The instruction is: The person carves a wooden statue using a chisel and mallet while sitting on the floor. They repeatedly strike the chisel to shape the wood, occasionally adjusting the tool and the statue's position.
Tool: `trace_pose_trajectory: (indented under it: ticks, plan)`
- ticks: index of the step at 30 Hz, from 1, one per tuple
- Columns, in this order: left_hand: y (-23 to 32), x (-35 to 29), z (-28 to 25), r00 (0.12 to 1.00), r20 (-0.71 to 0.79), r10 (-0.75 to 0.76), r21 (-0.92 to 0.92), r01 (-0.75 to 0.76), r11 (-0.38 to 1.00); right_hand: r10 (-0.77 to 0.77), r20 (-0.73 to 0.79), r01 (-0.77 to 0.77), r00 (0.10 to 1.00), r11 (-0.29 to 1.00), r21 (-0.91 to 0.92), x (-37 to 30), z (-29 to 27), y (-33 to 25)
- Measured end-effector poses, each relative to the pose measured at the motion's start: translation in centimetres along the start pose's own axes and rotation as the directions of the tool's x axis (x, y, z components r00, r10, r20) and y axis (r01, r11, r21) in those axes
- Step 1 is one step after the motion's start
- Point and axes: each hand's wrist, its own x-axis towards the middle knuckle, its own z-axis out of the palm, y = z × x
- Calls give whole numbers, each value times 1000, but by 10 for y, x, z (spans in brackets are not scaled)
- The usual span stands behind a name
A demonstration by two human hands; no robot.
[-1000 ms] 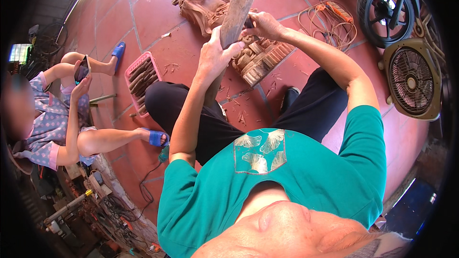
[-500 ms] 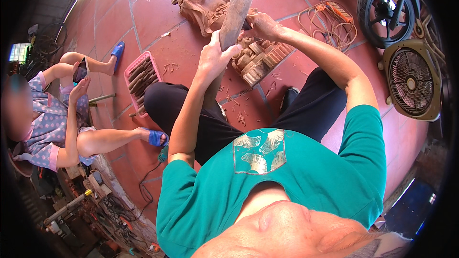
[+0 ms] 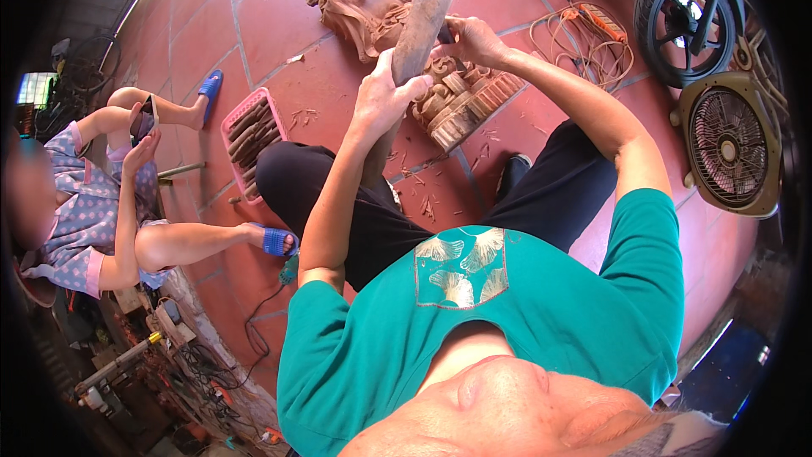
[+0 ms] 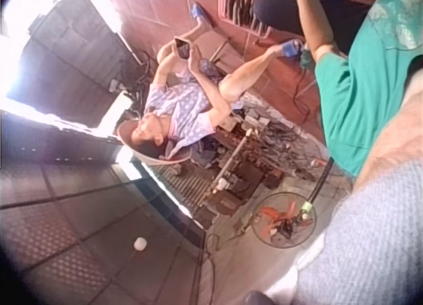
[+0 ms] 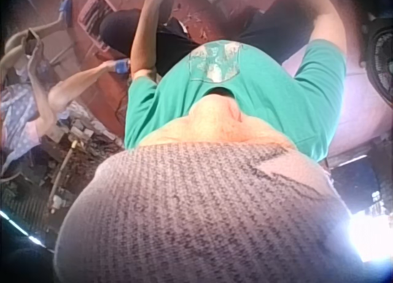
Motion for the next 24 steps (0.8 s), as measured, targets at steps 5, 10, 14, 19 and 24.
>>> trace_pose_trajectory:
  ticks: [5,10,14,19,24]
  plan:
    - [-11,-4,-2,984,-121,135,-25,-138,990,236,47,-240,971,932,272,-3,-9,-11]
    - [-1,-5,-5,993,-106,54,-54,-60,997,130,-150,-108,980,983,146,-10,7,5]
    - [3,-10,-7,996,-88,2,-76,-9,997,183,-8,-181,983,975,133,-12,0,-6]
    - [-3,-7,-5,993,-93,76,-52,-81,995,145,-36,-143,989,988,67,-11,4,4]
    - [-4,-7,-5,993,-92,79,-48,-84,995,112,-50,-102,992,980,169,-11,10,1]
